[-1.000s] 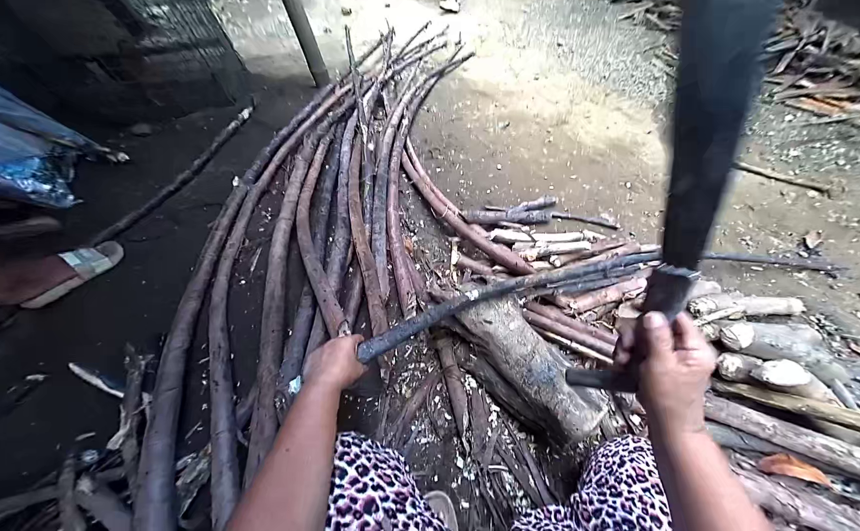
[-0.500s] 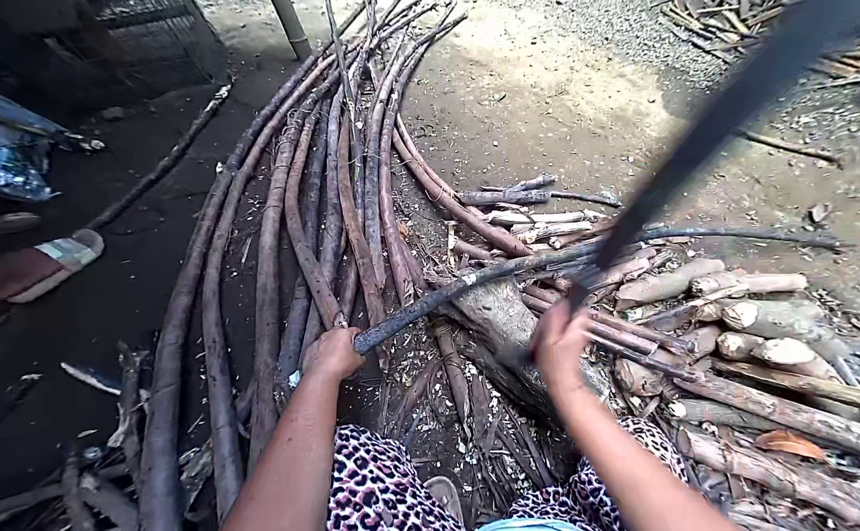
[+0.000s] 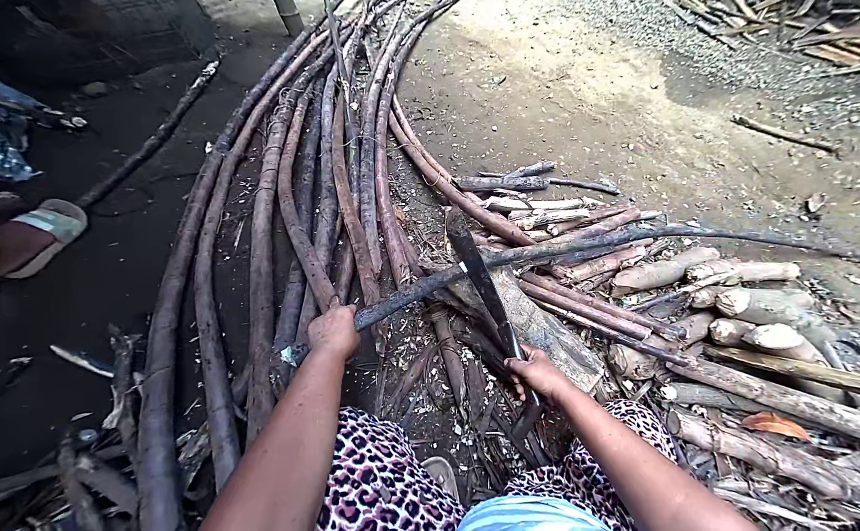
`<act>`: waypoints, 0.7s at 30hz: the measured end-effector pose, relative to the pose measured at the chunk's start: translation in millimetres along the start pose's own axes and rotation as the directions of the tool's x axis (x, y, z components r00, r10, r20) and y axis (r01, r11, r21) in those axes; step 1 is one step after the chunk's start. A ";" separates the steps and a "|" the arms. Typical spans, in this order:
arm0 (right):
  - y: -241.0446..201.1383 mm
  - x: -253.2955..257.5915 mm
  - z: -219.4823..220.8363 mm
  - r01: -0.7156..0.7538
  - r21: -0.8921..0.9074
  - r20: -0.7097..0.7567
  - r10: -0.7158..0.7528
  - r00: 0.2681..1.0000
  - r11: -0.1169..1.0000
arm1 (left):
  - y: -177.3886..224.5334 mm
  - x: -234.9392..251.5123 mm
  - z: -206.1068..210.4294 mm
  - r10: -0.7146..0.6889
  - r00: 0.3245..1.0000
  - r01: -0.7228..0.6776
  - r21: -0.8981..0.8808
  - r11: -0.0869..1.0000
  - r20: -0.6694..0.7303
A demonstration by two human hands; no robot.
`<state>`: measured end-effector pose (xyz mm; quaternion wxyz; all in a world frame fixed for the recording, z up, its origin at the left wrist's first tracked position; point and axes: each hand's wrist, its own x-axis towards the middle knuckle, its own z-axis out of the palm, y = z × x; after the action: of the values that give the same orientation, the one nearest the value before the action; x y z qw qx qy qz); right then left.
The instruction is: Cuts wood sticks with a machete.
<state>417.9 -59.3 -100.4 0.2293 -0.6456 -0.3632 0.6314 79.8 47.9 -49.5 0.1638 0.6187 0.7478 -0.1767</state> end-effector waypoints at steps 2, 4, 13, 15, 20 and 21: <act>1.3 -2.0 -5.6 0.036 -0.377 -0.114 -0.085 0.990 0.926 | 3.4 -0.8 -1.0 0.032 0.999 -0.032 -0.010 0.999 0.037; -8.2 -9.4 -8.4 -0.034 -0.582 -0.175 -0.084 0.981 0.812 | 9.7 -1.8 -4.3 0.055 0.997 -0.055 -0.009 0.998 0.062; -57.3 -52.3 -7.8 0.240 -0.106 -0.196 -0.257 0.946 0.965 | 11.8 18.6 3.2 0.056 0.997 -0.056 0.001 0.998 -0.045; -89.1 -75.8 -14.4 0.471 -0.096 -0.270 -0.478 0.836 0.877 | 10.1 25.3 5.1 0.072 0.994 -0.071 0.022 0.997 -0.079; -187.4 -115.5 -35.5 0.939 -0.262 -0.337 -0.933 0.128 0.223 | 6.4 29.2 8.1 0.100 0.991 -0.096 0.046 0.994 -0.091; -210.8 -118.7 -36.0 0.948 -0.300 -0.353 -0.936 -0.005 0.108 | 6.1 29.6 8.4 0.104 0.991 -0.100 0.049 0.994 -0.087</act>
<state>422.8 -10.4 139.3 0.6779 -0.3604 -0.6245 0.1432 80.7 70.7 -71.0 0.1251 0.6668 0.7177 -0.1570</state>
